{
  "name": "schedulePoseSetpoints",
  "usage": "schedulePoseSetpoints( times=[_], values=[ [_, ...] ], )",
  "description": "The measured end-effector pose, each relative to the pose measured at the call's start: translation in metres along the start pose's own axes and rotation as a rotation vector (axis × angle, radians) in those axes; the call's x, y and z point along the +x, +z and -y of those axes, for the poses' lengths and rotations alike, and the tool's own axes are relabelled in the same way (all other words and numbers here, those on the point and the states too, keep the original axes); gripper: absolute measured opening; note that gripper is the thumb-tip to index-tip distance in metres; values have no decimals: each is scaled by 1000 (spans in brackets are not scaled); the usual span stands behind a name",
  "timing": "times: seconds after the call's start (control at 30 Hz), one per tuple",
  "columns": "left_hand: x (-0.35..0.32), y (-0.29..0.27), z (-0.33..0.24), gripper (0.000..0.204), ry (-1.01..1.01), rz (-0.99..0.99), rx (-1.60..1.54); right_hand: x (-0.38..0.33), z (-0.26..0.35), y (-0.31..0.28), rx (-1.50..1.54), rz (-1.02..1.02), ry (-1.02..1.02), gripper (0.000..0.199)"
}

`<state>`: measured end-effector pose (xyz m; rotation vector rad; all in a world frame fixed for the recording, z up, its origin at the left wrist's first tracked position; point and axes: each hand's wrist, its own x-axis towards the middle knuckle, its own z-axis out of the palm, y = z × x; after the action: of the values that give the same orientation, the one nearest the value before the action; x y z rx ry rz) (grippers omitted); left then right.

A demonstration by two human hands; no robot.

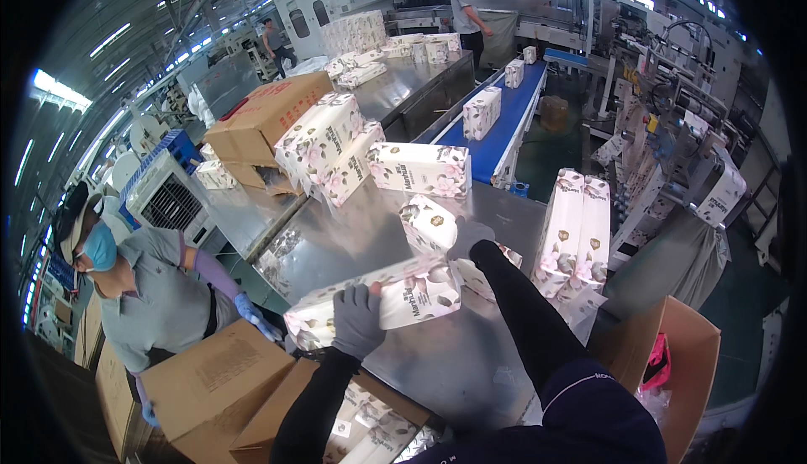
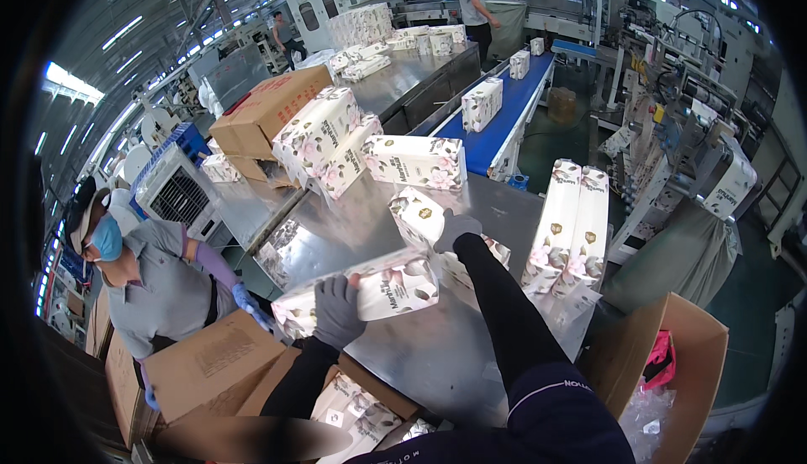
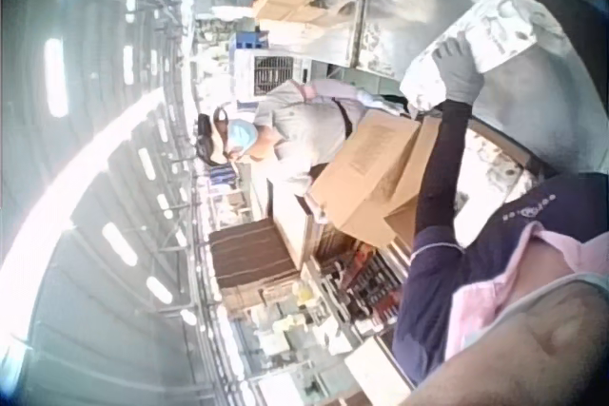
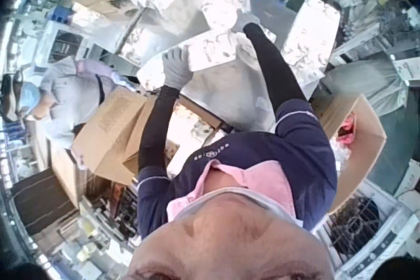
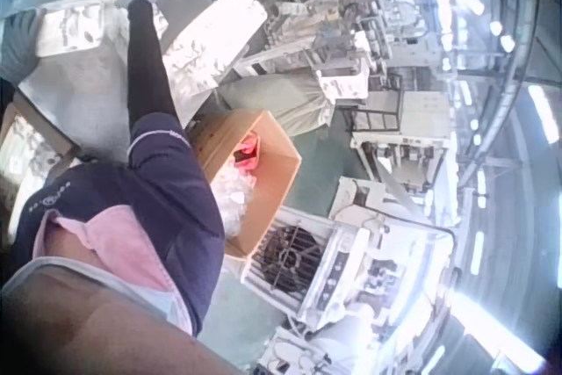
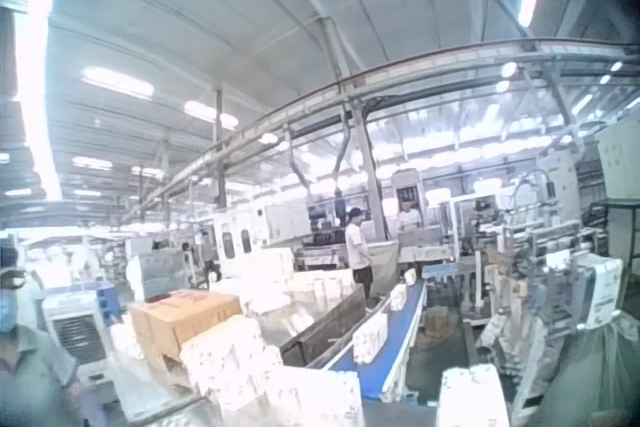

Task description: The person packs packages of tissues from a conveyor belt and a workstation into cardboard cartons, eventually placing the cartons onto a conveyor system.

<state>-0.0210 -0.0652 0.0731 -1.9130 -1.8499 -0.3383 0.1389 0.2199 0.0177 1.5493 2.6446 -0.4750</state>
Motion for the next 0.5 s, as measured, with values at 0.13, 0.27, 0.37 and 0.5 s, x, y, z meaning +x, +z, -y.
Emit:
schedulePoseSetpoints(
  times=[0.13,0.27,0.37,0.5],
  values=[
    [-29,-143,-16,75,-117,-371,-296,-40,-22,17,-5,-71,-34,78],
    [-146,-200,-24,79,-568,-225,-760,-113,-2,6,174,4,-49,82],
    [-225,-195,-12,81,-603,-126,-189,-161,34,2,425,-76,-255,92],
    [-338,-83,4,86,-615,476,33,-232,135,-25,635,-305,-903,90]
  ],
)
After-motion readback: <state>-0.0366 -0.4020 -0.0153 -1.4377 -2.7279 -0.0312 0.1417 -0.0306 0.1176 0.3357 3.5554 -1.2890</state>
